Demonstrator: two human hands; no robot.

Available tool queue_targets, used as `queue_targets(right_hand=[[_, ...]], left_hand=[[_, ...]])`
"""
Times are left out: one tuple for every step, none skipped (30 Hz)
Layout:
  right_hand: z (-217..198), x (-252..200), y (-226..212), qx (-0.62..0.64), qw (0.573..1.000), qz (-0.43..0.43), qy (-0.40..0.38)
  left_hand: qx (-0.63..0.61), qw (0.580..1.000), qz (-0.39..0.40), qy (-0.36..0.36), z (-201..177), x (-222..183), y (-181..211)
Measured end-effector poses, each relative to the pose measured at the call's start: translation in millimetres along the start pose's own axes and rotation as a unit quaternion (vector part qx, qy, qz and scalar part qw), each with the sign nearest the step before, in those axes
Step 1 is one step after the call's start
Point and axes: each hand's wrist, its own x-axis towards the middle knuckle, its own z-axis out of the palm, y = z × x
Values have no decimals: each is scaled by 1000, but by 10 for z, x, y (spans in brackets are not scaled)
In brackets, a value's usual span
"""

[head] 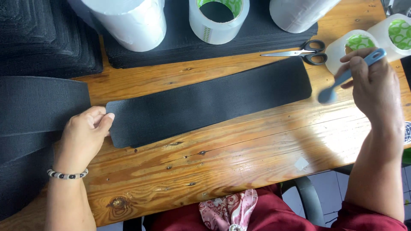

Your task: Cleaning and preparing black fabric strips using a small brush and organizing materials on a workbench.

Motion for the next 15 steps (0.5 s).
queue_targets(right_hand=[[-20,31,-85,1,1000,-1,1],[-41,60,-172,-48,995,72,-47],[-64,94,-260,-98,980,143,-94],[-32,112,-169,-97,981,142,-94],[1,146,-83,-144,970,153,-123],[35,180,1,-191,956,164,-151],[99,163,147,-189,957,161,-150],[164,149,296,-240,958,114,-105],[232,134,448,-288,953,66,-59],[261,127,410,-286,954,64,-58],[292,110,371,-274,962,-3,-25],[322,92,333,-259,963,-71,8],[338,80,277,-257,964,-71,9],[354,66,221,-204,972,-118,-14],[366,46,165,-150,974,-165,-37]], left_hand=[[1,1000,0,2,-32,-26,61],[0,1000,-17,-1,-64,-54,120],[-2,999,-36,-3,-94,-88,179],[-1,999,-37,-2,-66,-80,145],[-21,999,-46,-2,-44,-65,110],[-41,998,-54,-1,-23,-52,75],[-40,998,-55,2,-54,-99,156],[-68,997,-49,0,-83,-145,238],[-95,995,-41,-2,-113,-184,324],[-94,995,-41,1,-72,-193,292],[-134,991,-25,17,-30,-204,256],[-174,984,-10,32,12,-215,220],[-172,984,-10,34,10,-242,228],[-213,977,3,33,10,-270,234],[-254,967,15,31,16,-298,238]])
